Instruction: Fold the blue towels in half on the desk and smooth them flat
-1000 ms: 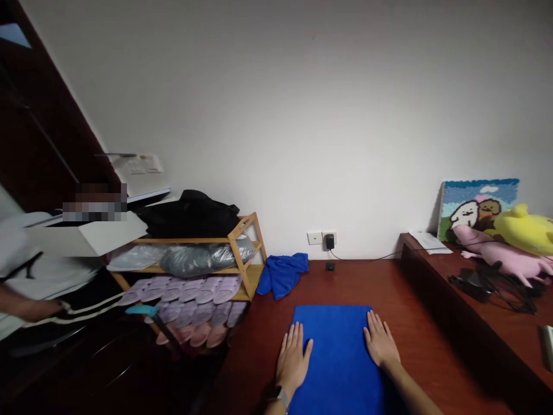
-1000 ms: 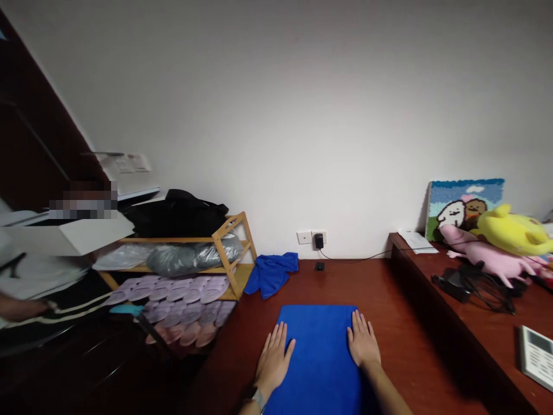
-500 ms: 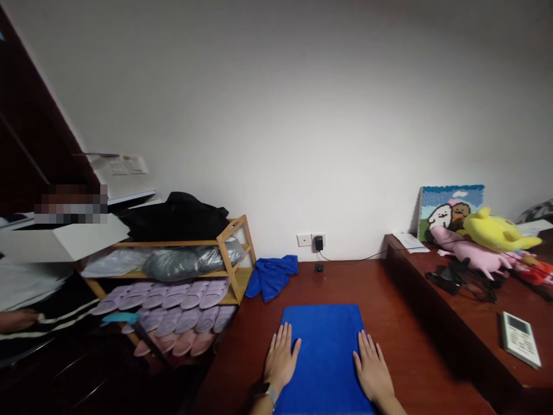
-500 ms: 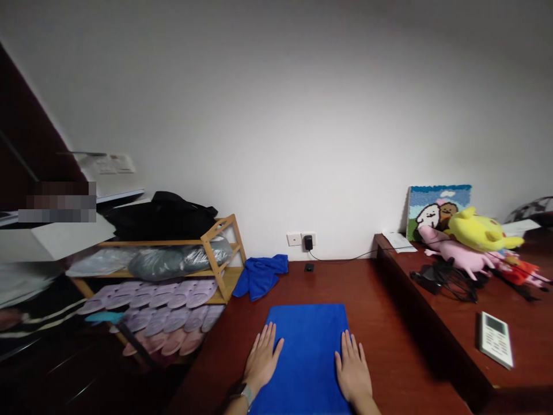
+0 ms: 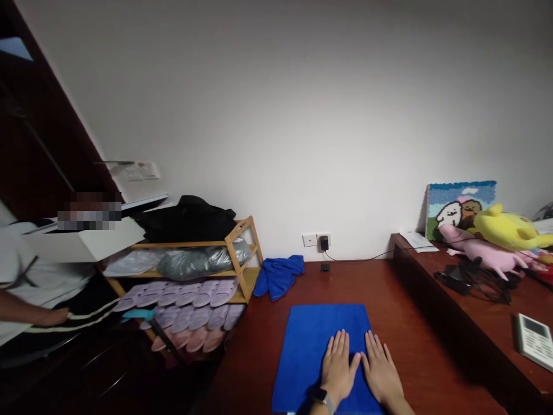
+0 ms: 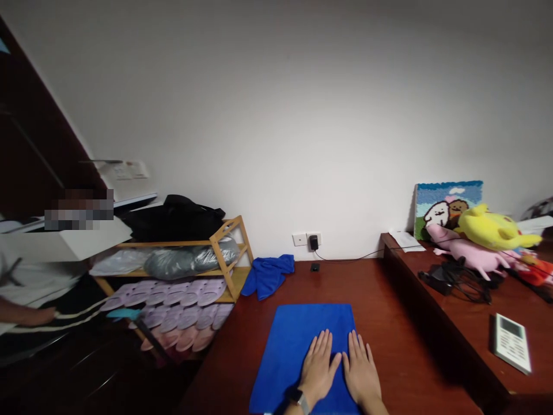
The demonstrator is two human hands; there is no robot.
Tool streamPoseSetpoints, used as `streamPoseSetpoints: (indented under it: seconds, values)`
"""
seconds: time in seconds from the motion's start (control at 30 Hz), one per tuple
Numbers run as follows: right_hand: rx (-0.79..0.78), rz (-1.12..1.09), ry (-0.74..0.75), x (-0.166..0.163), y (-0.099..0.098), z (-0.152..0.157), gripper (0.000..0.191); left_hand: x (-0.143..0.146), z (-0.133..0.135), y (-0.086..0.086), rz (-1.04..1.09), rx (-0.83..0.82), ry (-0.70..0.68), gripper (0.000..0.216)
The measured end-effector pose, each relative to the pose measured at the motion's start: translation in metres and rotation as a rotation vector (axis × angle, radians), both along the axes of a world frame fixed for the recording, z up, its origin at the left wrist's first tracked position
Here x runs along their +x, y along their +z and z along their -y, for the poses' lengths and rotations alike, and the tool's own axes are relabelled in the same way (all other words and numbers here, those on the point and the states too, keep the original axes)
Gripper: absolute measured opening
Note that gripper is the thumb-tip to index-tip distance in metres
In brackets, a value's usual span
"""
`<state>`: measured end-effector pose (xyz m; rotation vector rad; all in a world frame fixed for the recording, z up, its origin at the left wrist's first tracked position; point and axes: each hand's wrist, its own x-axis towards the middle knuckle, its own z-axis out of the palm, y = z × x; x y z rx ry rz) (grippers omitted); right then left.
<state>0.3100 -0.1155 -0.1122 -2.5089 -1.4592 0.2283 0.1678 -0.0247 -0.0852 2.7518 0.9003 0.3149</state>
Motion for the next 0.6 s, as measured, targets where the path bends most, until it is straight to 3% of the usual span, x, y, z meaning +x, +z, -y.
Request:
streamPoseSetpoints:
  seconds: [0.3, 0.4, 0.6]
  values:
    - [0.013, 0.008, -0.022, -0.001, -0.003, -0.001, 0.074, -0.149, -0.067, -0.017, -0.096, 0.088, 0.335, 0.073]
    - [0.005, 0.013, -0.024, -0.001, 0.002, -0.002, 0.073, -0.161, -0.069, -0.025, -0.077, 0.123, 0.359, 0.072]
    - [0.014, 0.018, -0.048, -0.013, 0.001, 0.018, 0.073, -0.154, -0.067, -0.026, -0.070, 0.134, 0.365, 0.075]
